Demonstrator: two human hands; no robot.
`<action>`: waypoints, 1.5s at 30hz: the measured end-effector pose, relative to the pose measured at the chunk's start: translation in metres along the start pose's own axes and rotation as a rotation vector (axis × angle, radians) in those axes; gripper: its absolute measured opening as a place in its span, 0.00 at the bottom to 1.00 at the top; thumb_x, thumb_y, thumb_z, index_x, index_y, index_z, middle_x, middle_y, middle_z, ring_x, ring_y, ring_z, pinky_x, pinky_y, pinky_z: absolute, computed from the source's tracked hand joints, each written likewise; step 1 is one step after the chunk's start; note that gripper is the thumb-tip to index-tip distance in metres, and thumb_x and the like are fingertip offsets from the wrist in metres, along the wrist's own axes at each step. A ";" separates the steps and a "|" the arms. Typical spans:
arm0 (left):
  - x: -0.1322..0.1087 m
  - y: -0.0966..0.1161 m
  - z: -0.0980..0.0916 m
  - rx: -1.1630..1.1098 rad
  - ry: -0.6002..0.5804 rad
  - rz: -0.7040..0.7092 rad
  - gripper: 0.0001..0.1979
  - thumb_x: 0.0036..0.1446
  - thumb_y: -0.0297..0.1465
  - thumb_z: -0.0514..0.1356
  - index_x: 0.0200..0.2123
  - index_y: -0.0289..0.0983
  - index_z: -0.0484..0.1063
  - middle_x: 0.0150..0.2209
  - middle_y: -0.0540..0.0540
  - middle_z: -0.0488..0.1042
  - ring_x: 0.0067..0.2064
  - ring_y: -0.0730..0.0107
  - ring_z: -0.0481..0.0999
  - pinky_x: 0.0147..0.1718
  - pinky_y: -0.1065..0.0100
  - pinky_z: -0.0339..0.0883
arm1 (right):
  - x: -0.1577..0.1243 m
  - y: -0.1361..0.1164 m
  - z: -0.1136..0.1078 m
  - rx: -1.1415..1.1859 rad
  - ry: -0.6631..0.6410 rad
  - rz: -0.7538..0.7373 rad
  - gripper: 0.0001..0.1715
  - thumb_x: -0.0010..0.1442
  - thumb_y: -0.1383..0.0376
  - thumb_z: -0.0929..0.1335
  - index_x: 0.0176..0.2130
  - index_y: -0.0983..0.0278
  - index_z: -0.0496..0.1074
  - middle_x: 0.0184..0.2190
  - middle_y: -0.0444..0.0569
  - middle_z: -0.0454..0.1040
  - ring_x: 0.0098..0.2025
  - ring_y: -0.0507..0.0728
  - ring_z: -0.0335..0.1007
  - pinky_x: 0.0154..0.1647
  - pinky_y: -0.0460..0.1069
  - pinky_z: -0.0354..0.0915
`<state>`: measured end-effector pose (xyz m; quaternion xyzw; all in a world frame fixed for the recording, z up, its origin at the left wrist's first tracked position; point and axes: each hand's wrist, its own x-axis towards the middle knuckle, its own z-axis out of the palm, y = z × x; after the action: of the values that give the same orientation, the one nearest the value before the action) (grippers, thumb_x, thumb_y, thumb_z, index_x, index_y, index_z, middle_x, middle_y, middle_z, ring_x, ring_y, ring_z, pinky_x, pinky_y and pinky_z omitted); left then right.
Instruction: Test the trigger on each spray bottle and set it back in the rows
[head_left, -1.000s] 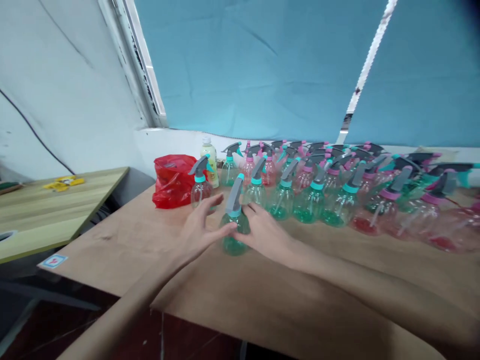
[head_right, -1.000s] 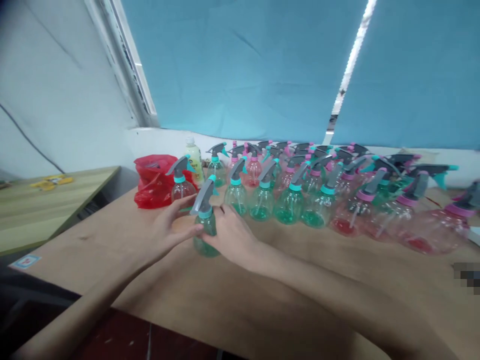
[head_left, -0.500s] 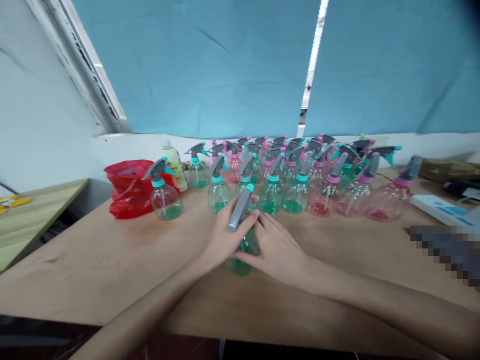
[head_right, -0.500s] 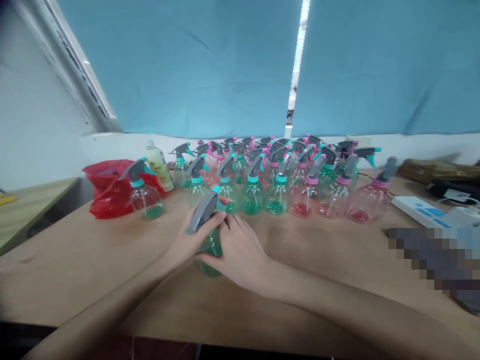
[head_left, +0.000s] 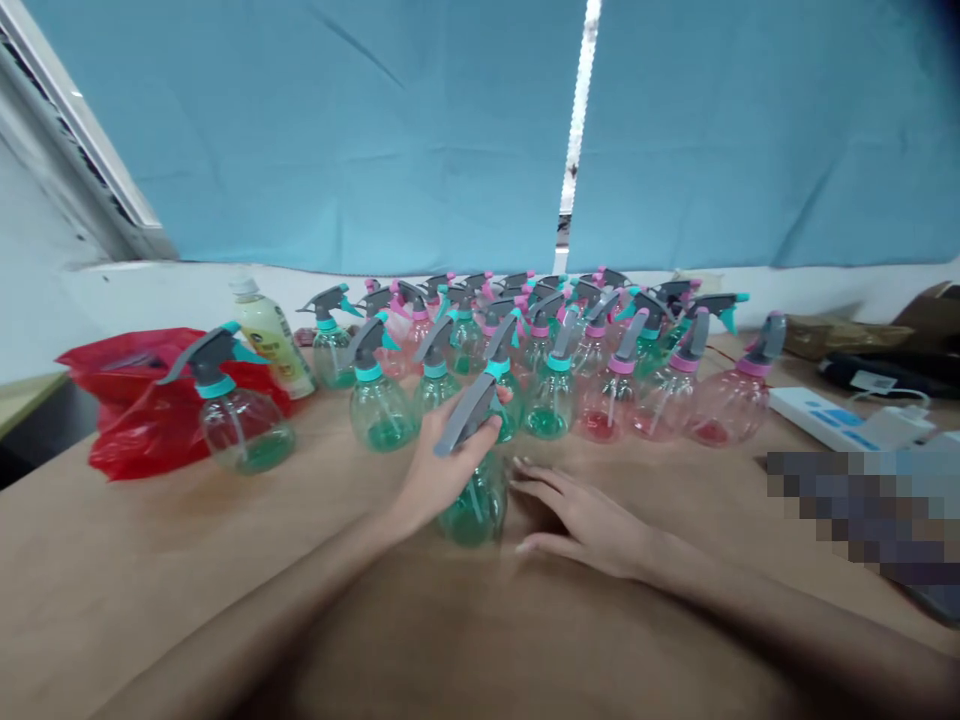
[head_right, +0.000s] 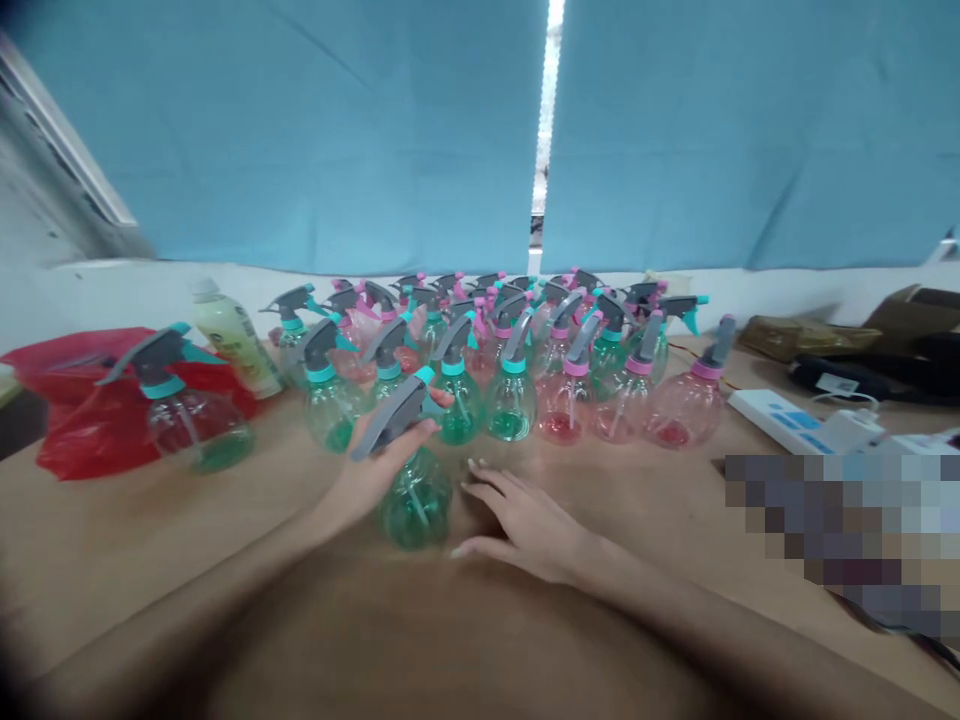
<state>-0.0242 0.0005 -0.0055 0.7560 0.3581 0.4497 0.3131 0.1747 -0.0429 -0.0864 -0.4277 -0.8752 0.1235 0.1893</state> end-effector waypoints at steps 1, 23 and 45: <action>0.001 -0.001 0.001 -0.001 -0.005 -0.001 0.13 0.58 0.31 0.56 0.47 0.41 0.71 0.39 0.49 0.75 0.33 0.70 0.71 0.33 0.67 0.65 | 0.000 0.003 0.002 0.012 -0.009 -0.006 0.43 0.59 0.43 0.63 0.62 0.67 0.58 0.64 0.59 0.56 0.66 0.64 0.50 0.63 0.61 0.53; 0.004 0.002 -0.002 -0.001 -0.055 -0.072 0.18 0.51 0.27 0.54 0.46 0.43 0.72 0.36 0.50 0.76 0.32 0.67 0.74 0.35 0.64 0.70 | 0.018 0.019 -0.001 0.108 -0.060 -0.044 0.44 0.57 0.43 0.64 0.63 0.65 0.56 0.64 0.55 0.56 0.66 0.62 0.47 0.66 0.61 0.48; 0.006 0.003 -0.007 0.073 -0.054 -0.045 0.17 0.52 0.30 0.53 0.45 0.46 0.72 0.31 0.51 0.75 0.24 0.69 0.68 0.23 0.66 0.63 | 0.017 0.019 -0.001 0.096 -0.066 -0.041 0.43 0.58 0.44 0.64 0.64 0.63 0.55 0.64 0.53 0.55 0.67 0.61 0.46 0.66 0.61 0.48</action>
<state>-0.0281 0.0053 0.0023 0.7704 0.3825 0.4088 0.3051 0.1791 -0.0179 -0.0886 -0.3960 -0.8825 0.1754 0.1833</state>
